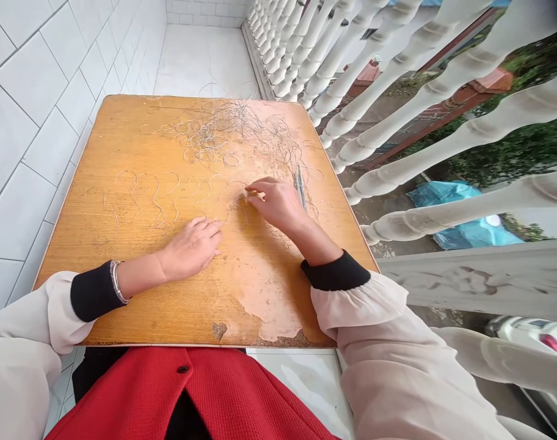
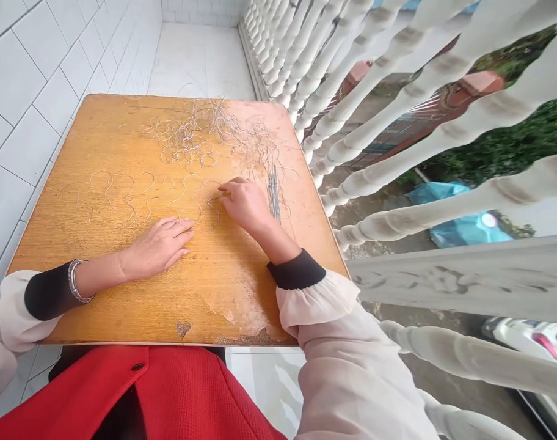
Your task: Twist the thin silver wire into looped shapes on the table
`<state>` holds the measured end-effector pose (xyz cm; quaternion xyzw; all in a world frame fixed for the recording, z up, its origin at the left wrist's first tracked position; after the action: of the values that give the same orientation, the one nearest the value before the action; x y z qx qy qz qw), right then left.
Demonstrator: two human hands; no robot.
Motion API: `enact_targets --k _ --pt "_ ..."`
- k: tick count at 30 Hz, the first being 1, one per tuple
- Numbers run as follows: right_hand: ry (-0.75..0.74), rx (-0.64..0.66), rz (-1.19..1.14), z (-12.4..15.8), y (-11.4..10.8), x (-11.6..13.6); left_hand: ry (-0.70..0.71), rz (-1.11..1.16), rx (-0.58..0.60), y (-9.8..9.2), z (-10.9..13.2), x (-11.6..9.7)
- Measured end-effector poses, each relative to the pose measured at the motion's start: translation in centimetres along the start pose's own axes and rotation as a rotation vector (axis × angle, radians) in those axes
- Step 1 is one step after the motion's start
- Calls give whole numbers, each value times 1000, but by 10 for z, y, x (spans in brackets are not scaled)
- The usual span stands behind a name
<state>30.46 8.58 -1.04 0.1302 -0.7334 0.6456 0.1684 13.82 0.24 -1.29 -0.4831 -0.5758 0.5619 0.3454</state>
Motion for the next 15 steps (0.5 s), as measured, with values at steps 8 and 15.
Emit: enact_targets --k 8,15 --pt "-48 -20 21 7 7 11 11 -32 -63 -10 20 -1" --pt "69 -129 -64 0 -12 -7 -170 32 -147 -30 18 26"
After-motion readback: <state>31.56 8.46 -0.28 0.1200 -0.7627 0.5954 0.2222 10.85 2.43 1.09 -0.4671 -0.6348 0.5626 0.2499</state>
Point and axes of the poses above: each hand's wrist, its own z-axis away from the middle knuckle, its own y-axis out of the palm, x = y × z, the point moved 9 cm from there along -z, towards the middle knuckle, and after that the axes turned 9 degrees about y, right-handed, at the moved point
